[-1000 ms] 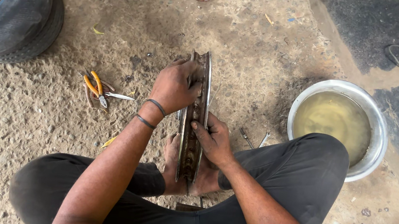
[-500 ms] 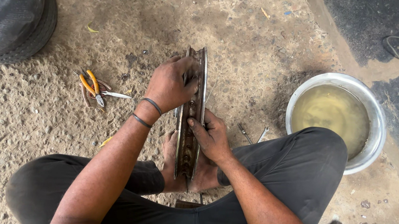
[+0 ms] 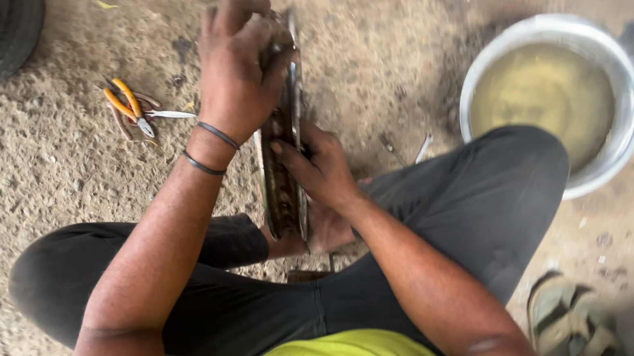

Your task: The person sits on the floor and tightens spokes on a metal wheel rim using a wrench, rotating the rim by hand to access different points.

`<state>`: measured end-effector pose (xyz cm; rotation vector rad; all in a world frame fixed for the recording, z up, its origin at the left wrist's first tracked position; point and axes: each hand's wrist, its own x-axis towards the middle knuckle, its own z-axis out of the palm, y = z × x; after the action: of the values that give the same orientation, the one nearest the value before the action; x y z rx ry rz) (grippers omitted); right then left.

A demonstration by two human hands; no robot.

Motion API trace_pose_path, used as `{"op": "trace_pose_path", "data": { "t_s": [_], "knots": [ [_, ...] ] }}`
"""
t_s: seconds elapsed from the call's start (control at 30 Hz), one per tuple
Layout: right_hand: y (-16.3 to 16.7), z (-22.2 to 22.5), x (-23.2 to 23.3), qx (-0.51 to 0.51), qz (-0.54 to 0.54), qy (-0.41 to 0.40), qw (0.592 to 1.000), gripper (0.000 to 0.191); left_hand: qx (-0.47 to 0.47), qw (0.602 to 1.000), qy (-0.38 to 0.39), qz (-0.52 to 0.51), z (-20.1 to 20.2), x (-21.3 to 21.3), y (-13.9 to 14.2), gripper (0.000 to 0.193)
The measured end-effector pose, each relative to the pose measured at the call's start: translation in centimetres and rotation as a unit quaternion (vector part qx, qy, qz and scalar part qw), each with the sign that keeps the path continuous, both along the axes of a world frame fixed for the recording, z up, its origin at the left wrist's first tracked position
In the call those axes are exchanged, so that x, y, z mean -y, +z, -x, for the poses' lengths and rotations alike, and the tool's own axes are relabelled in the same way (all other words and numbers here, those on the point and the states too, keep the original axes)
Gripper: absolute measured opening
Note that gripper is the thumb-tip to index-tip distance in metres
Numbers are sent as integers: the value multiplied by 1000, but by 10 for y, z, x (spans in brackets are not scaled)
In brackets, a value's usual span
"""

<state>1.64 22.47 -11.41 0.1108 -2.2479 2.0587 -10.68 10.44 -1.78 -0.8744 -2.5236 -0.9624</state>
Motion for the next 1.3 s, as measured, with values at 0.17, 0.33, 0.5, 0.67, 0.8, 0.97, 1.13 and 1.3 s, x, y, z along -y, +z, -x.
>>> {"op": "trace_pose_path", "data": {
  "t_s": [0.17,0.33,0.5,0.67,0.8,0.97,1.13,1.3],
  "knots": [
    [-19,0,1,0,21,-19,1000,24,68,987,-140,-41,-22,-52,5,13],
    [-34,-6,0,4,22,-16,1000,29,82,964,-238,-90,-36,-152,-5,14],
    [-41,-19,-6,9,27,-18,999,33,145,945,-276,-100,-48,-250,-7,15],
    [-39,-21,-12,5,21,-10,1000,38,61,943,-292,-150,-47,-280,-9,29],
    [-26,-15,-16,-5,10,-7,1000,41,40,931,-336,-138,-26,-220,-1,14],
    [-8,-9,-21,-28,-14,11,999,46,17,979,-204,-19,-19,-91,20,7],
    [-1,-7,-17,8,-62,9,998,49,168,975,-71,-124,-37,13,23,10],
    [-2,-2,-10,35,-33,38,998,52,264,954,16,-142,-42,62,-10,11]
  ]
}}
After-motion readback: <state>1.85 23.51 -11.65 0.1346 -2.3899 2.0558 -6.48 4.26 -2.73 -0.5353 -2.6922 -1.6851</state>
